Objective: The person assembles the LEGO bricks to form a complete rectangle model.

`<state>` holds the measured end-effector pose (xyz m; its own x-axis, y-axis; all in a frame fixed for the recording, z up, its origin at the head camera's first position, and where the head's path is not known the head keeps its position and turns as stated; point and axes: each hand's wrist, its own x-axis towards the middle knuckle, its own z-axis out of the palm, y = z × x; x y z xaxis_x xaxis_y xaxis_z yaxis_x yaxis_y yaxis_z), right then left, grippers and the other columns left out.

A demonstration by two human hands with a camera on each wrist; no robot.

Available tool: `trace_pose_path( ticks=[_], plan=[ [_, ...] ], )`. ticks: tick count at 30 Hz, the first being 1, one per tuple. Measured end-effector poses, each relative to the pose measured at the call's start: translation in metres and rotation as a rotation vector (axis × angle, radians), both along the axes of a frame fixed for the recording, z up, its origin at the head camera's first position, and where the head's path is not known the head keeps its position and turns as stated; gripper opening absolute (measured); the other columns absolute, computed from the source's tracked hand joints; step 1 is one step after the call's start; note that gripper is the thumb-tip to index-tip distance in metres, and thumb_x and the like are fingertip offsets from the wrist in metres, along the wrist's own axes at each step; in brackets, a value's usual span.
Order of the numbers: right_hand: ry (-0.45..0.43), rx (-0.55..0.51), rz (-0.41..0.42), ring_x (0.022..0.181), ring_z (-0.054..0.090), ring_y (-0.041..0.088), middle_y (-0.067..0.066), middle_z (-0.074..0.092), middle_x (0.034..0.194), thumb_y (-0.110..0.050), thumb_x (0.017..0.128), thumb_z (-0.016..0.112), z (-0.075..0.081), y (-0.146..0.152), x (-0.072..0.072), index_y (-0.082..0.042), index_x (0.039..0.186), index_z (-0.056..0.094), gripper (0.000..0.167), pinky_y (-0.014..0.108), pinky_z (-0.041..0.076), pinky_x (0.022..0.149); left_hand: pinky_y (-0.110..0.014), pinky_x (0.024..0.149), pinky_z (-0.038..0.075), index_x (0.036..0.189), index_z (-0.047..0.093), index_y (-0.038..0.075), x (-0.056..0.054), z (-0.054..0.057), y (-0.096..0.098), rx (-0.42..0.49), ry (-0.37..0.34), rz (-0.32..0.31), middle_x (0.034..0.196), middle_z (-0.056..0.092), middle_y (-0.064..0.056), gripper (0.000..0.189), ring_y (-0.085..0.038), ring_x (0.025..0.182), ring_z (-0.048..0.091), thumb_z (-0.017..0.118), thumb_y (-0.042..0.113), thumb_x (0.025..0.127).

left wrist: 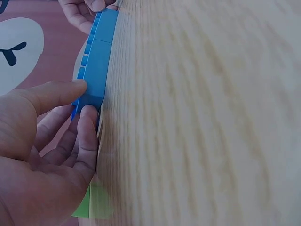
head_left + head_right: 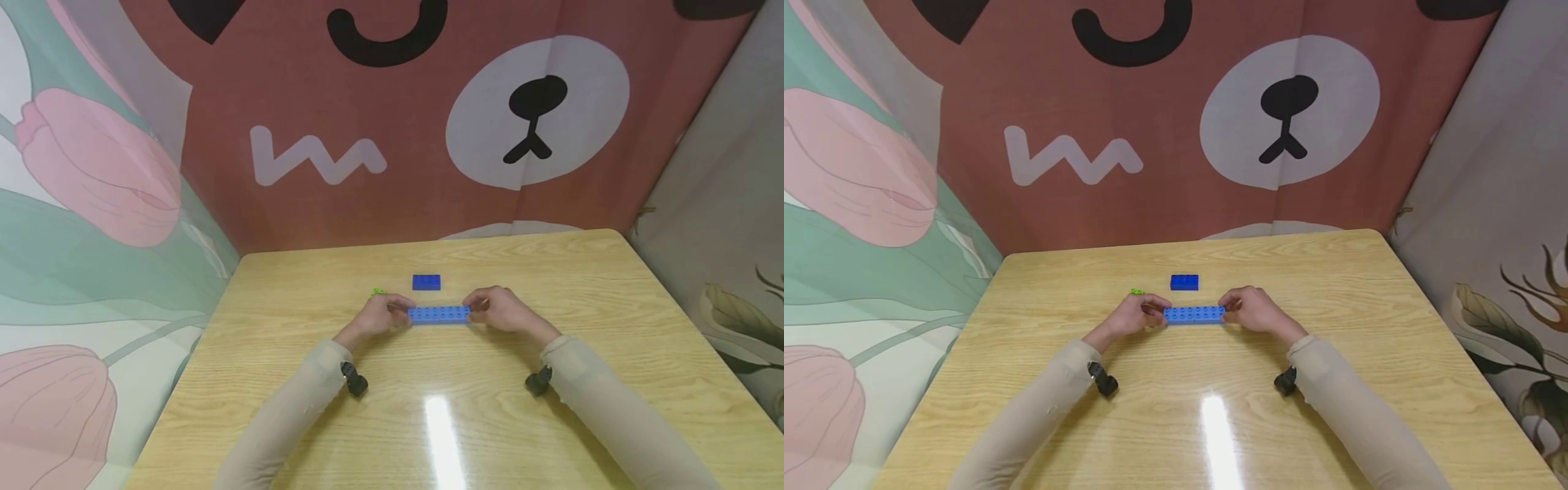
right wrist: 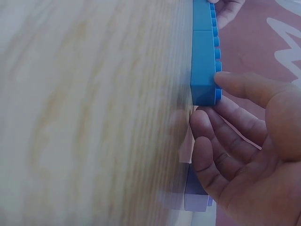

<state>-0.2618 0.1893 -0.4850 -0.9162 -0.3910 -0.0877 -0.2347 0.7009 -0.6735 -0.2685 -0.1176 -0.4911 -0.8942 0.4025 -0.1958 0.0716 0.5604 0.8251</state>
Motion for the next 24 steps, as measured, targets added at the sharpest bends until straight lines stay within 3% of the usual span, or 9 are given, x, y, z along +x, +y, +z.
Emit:
trace_pose_path(
  ticks=[13, 24],
  plan=[
    [0.014, -0.023, -0.001, 0.099, 0.068, 0.024, 0.008, 0.073, 0.111, -0.023, 0.091, 0.073, 0.006, 0.001, -0.002, -0.01, 0.12, 0.069, 0.032, 0.034, 0.057, 0.079, -0.031, 0.079, 0.059, 0.121, 0.07, 0.024, 0.0, -0.003, 0.0, 0.0, -0.013, -0.001, 0.121, 0.069, -0.004, 0.03, -0.02, 0.108, 0.066, 0.072, 0.017, 0.092],
    [0.026, -0.076, -0.05, 0.091, 0.067, 0.02, 0.007, 0.071, 0.109, -0.022, 0.094, 0.07, 0.018, -0.01, -0.01, -0.008, 0.122, 0.068, 0.032, 0.03, 0.054, 0.069, -0.031, 0.079, 0.058, 0.122, 0.07, 0.025, 0.001, -0.002, 0.001, -0.009, 0.002, 0.002, 0.12, 0.069, -0.002, 0.03, -0.02, 0.108, 0.065, 0.071, 0.017, 0.093]
  ],
)
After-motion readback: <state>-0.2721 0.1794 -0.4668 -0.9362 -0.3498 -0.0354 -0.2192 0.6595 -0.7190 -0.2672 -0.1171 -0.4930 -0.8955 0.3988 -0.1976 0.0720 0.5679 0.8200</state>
